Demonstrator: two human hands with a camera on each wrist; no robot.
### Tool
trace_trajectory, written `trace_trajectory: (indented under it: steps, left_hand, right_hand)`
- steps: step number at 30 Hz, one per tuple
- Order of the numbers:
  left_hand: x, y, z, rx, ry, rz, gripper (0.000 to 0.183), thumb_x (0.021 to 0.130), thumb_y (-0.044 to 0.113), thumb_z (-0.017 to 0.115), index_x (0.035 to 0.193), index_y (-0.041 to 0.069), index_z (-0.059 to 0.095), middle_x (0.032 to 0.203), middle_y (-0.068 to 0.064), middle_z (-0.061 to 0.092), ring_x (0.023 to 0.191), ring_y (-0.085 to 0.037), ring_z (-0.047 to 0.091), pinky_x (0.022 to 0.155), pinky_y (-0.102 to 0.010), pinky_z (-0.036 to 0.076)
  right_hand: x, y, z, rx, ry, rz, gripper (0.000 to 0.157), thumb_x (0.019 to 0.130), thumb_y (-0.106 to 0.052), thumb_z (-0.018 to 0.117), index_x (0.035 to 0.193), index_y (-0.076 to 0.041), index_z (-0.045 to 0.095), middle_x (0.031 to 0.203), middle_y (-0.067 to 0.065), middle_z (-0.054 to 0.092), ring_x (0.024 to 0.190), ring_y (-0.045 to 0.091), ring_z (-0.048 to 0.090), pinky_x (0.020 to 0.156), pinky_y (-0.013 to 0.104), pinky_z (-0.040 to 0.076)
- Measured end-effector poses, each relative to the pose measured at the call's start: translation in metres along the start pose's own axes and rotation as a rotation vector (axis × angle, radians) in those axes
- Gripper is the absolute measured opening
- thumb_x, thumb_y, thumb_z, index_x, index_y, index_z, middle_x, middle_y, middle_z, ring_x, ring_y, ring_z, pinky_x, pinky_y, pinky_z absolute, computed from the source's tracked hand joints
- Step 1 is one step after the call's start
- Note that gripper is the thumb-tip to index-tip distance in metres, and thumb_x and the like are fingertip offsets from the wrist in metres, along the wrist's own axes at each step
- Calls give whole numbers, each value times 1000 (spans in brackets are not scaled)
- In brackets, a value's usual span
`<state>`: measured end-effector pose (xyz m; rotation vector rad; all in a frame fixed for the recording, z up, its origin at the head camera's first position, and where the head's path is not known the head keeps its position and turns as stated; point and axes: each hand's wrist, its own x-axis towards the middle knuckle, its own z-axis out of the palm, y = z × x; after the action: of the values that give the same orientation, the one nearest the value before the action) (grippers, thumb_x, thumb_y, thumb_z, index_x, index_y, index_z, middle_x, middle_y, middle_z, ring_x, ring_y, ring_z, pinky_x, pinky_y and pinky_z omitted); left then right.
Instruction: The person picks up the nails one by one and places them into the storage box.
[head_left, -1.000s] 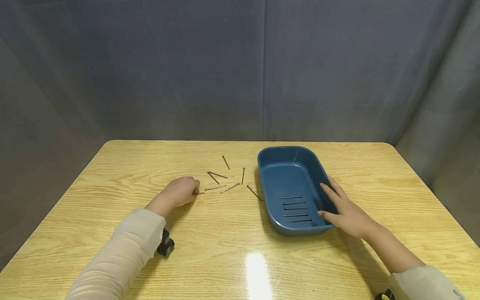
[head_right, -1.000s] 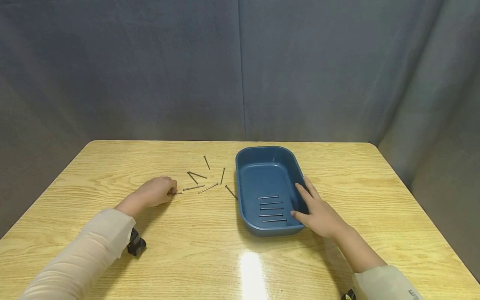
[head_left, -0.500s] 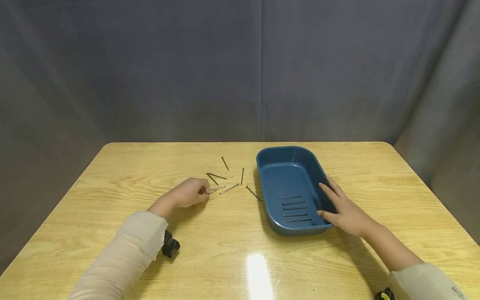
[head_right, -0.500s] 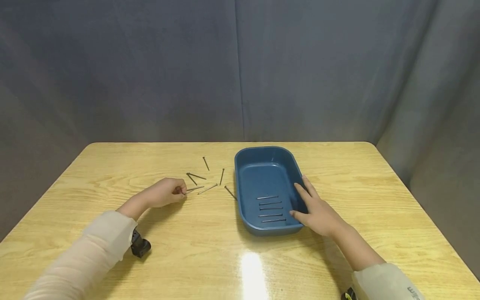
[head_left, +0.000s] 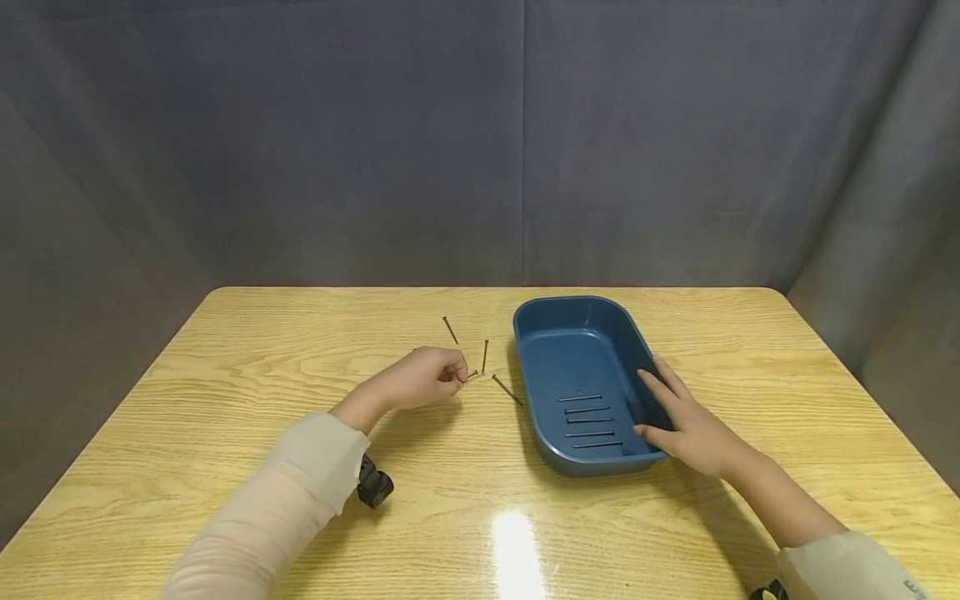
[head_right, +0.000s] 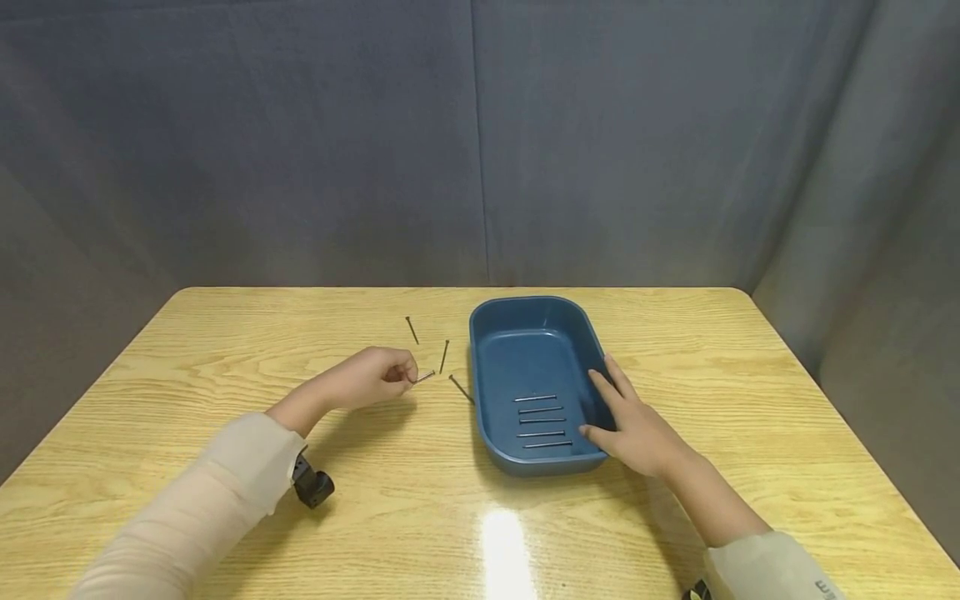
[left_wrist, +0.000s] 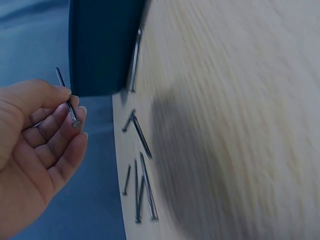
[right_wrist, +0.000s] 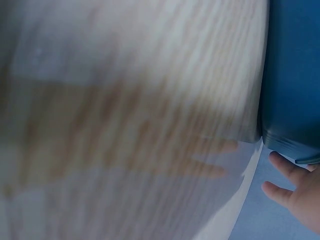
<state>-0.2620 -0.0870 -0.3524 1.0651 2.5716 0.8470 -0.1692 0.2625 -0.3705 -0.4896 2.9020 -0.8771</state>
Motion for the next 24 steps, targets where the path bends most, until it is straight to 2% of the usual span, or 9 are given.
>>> trace_trajectory:
  steps: [5,14,24]
  left_hand:
    - [12,10,4,-23,4,37,8,85,6,50,90,2,55,85,-5,57,73,-11,52,66,-24,42]
    - [34,31,13,-4,36,102,7,85,7,51,89,4,56,80,1,55,72,-9,51,64,-21,42]
    - [50,49,17,-42,6,100,8,85,6,51,90,2,56,82,0,55,73,-10,50,63,-20,42]
  right_hand:
    - [0,1,1,-9,10,-1,71,84,-30,53,137,-2,15,142,12,-8,123,43,8,85,62,21]
    - [1,1,1,-16,14,-5,71,83,-30,54,136,-2,16,142,12,-7,123,44,9,84,62,21]
    - [0,0,1,-10,9,-6,71,84,-30,54,137,-4,14,142,11,-8,123,44,9,85,62,22]
